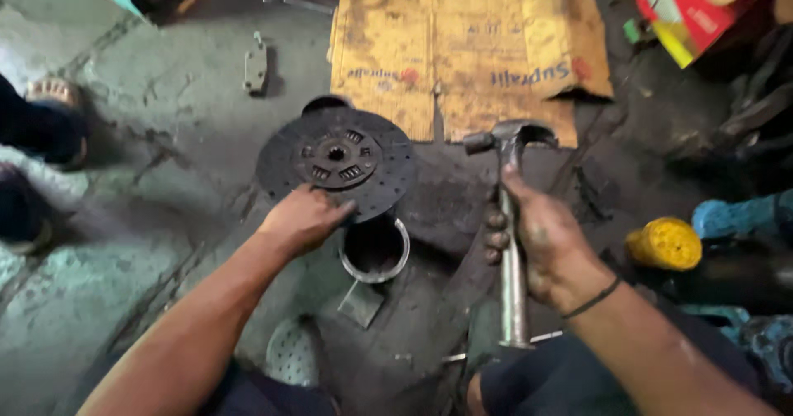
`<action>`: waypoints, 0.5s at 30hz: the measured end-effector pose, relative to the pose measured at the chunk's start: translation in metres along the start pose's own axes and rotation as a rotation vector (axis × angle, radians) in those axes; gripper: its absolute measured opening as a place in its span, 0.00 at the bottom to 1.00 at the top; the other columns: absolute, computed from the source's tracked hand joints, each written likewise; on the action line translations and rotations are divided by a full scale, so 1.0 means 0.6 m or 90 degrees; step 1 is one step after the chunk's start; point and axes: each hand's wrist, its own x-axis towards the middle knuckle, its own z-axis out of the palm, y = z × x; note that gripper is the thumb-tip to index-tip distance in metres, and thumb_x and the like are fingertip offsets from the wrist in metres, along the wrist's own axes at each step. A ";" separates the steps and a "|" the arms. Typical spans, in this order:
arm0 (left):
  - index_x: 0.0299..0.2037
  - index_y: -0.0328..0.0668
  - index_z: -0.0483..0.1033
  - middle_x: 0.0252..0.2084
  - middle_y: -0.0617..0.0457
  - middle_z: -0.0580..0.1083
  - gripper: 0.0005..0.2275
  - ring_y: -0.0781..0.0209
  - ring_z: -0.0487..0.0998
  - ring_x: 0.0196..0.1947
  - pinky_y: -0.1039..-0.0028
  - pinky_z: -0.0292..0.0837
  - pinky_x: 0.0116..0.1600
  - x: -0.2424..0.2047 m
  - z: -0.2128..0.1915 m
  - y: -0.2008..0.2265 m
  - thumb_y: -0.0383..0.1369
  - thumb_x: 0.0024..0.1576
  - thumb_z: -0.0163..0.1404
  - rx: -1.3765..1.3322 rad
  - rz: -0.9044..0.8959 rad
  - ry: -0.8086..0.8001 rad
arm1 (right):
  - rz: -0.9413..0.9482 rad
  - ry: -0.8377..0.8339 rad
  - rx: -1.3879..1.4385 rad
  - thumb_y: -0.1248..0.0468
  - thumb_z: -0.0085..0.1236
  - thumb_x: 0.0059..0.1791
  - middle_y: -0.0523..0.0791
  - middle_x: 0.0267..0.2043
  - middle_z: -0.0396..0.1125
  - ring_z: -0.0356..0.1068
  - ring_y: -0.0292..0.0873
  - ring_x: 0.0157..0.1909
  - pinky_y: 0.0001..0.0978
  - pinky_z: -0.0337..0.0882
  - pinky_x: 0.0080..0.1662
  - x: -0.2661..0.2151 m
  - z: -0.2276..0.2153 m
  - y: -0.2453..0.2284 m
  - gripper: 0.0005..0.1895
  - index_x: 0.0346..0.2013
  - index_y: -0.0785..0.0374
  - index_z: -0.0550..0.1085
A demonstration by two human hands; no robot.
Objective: The person uses a hammer and a metal tool to drive a pin or component into a vehicle clutch plate while sitting on the floor, repeatedly striking it and turning the plate over to continue the work.
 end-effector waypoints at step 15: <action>0.50 0.46 0.72 0.32 0.46 0.78 0.17 0.46 0.81 0.35 0.54 0.74 0.41 -0.021 0.026 0.002 0.31 0.49 0.50 -0.013 -0.054 -0.127 | 0.026 -0.020 0.009 0.46 0.48 0.54 0.37 0.21 0.54 0.53 0.35 0.19 0.32 0.60 0.25 0.009 -0.019 0.006 0.17 0.33 0.55 0.67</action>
